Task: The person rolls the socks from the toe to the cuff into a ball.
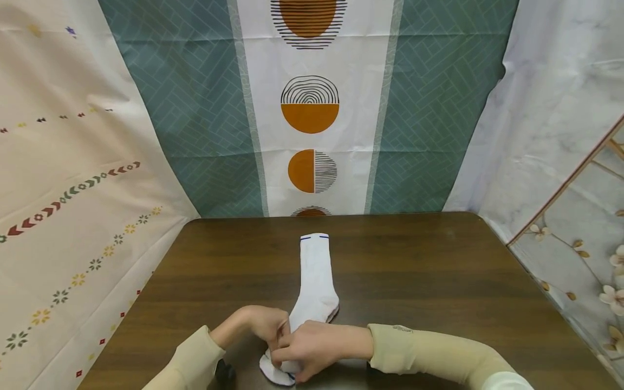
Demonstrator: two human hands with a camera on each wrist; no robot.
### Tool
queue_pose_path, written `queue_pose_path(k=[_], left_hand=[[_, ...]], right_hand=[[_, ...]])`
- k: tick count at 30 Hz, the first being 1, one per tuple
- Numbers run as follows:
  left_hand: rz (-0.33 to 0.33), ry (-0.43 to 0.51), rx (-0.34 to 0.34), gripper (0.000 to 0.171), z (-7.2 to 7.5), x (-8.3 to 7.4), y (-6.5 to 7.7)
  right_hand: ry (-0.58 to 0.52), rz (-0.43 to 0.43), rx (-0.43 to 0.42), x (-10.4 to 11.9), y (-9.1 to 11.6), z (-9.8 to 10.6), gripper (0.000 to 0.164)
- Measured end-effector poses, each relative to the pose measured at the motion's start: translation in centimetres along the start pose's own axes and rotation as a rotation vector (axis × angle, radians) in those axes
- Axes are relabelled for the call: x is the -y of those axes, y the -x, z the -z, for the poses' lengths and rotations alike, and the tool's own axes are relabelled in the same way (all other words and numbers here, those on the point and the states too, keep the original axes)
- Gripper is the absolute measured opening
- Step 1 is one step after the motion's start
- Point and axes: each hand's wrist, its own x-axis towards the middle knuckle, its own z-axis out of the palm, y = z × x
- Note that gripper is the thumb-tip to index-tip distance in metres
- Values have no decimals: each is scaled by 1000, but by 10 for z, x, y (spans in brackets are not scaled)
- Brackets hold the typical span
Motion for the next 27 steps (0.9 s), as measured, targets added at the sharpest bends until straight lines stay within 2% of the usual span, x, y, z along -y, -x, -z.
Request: queue_pose_path(k=[2, 4, 6, 12, 16, 18, 20, 24, 27], left_hand=[[19, 84, 69, 11, 4, 3, -2], [55, 154, 121, 17, 7, 5, -3], [91, 183, 147, 22, 9, 7, -4], [162, 178, 147, 21, 13, 11, -4], [159, 191, 151, 21, 16, 11, -3], [134, 210, 180, 23, 18, 11, 0], [96, 245, 229, 26, 20, 11, 3], [45, 268, 328, 40, 21, 6, 11], [19, 190, 327, 53, 14, -4, 15]], right_hand=[[106, 36, -12, 3, -2, -3, 38], [222, 64, -34, 7, -4, -7, 36], [323, 89, -65, 10, -6, -11, 33], [573, 117, -162, 17, -10, -21, 26], [621, 118, -218, 18, -12, -23, 18], [577, 103, -217, 18, -12, -22, 14], [480, 70, -190, 16, -12, -20, 11], [148, -58, -101, 12, -12, -17, 10], [-100, -174, -80, 8, -11, -15, 11]])
